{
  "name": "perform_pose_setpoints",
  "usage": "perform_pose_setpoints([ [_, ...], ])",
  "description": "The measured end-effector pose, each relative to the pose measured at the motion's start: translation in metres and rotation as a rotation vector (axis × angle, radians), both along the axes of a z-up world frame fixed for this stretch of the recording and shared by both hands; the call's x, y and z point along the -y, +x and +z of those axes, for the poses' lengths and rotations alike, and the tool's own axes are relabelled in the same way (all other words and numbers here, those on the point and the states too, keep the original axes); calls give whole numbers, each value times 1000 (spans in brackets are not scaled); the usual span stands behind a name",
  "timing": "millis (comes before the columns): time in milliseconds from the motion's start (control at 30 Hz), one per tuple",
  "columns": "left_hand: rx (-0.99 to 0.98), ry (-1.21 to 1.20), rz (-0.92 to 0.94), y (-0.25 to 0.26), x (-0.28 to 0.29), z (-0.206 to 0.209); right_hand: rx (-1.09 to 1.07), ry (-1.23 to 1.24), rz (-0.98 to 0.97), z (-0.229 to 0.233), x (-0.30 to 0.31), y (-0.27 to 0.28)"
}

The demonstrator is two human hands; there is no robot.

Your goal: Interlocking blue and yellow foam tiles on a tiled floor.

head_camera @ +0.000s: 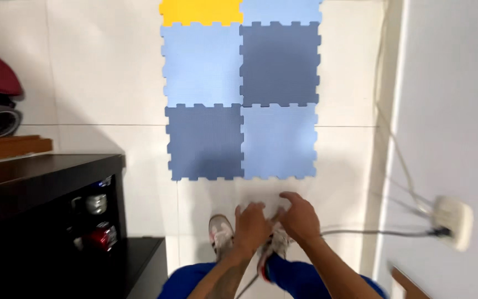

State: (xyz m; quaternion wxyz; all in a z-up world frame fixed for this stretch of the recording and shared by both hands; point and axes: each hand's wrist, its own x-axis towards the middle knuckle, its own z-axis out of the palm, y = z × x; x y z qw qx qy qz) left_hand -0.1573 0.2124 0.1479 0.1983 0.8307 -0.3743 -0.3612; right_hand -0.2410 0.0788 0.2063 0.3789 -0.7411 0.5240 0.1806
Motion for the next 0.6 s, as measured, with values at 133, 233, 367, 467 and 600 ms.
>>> perform_pose_setpoints([
  [133, -92, 172, 69, -8, -41, 114, 20, -22, -25, 121, 0, -22],
  [233, -188, 179, 215, 5, -56, 211, -118, 132, -87, 221, 3, -24],
  [367, -159, 149, 137, 47, -42, 314, 116, 33, -117, 320, 15, -27],
  [467, -137, 70, 130, 85, 1, 405, 335, -7, -154, 411, 37, -26],
  [600, -69, -109, 152, 127, 43, 484, 398, 8, -146, 486, 65, -39],
])
